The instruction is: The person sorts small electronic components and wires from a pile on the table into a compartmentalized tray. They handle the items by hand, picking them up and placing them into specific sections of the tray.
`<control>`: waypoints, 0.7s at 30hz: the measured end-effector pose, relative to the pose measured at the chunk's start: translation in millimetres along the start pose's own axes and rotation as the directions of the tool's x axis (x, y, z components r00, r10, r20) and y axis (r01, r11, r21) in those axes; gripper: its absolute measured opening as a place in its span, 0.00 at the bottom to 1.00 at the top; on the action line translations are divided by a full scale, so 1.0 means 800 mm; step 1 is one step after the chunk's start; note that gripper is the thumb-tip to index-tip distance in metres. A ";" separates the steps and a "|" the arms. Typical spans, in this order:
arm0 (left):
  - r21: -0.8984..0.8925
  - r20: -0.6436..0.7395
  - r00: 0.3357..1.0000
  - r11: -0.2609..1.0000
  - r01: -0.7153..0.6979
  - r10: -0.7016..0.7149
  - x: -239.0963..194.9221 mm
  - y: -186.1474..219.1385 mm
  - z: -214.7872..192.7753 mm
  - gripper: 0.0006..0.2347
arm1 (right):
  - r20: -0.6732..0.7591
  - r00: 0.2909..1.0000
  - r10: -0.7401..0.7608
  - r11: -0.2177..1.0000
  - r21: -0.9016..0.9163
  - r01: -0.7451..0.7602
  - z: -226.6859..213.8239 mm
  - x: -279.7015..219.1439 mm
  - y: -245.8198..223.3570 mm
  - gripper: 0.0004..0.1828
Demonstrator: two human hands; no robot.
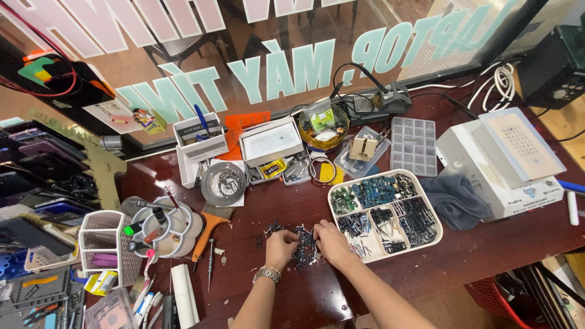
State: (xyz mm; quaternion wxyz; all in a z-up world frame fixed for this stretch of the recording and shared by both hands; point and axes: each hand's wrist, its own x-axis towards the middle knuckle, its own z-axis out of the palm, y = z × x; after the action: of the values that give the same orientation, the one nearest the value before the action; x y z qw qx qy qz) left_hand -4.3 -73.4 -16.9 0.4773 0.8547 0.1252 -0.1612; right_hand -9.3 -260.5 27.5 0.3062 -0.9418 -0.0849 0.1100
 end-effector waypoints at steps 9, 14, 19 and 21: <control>0.194 -0.081 0.990 0.976 -0.096 0.113 -0.017 0.019 0.011 0.08 | 0.034 0.999 0.029 0.998 0.050 -0.031 0.003 0.007 0.005 0.15; 0.240 -0.090 0.980 0.959 -0.152 0.178 -0.005 0.014 0.022 0.10 | 0.076 0.995 0.056 0.994 0.089 -0.063 0.020 0.016 0.026 0.12; -0.224 0.006 1.000 0.974 0.019 -0.018 0.019 0.004 0.030 0.09 | 0.231 0.950 0.210 0.839 0.455 -0.297 0.029 0.042 0.054 0.10; -0.573 0.181 0.981 0.803 0.165 -0.073 0.028 0.008 0.034 0.09 | 0.298 0.925 0.235 0.660 0.650 -0.377 0.025 0.049 0.062 0.09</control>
State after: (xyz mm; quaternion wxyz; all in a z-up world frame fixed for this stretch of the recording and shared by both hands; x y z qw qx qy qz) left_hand 14.5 -98.4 -34.3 0.7140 0.6420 0.1861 -0.2082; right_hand 27.9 -279.9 -23.8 0.6050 -0.7423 0.0945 0.2722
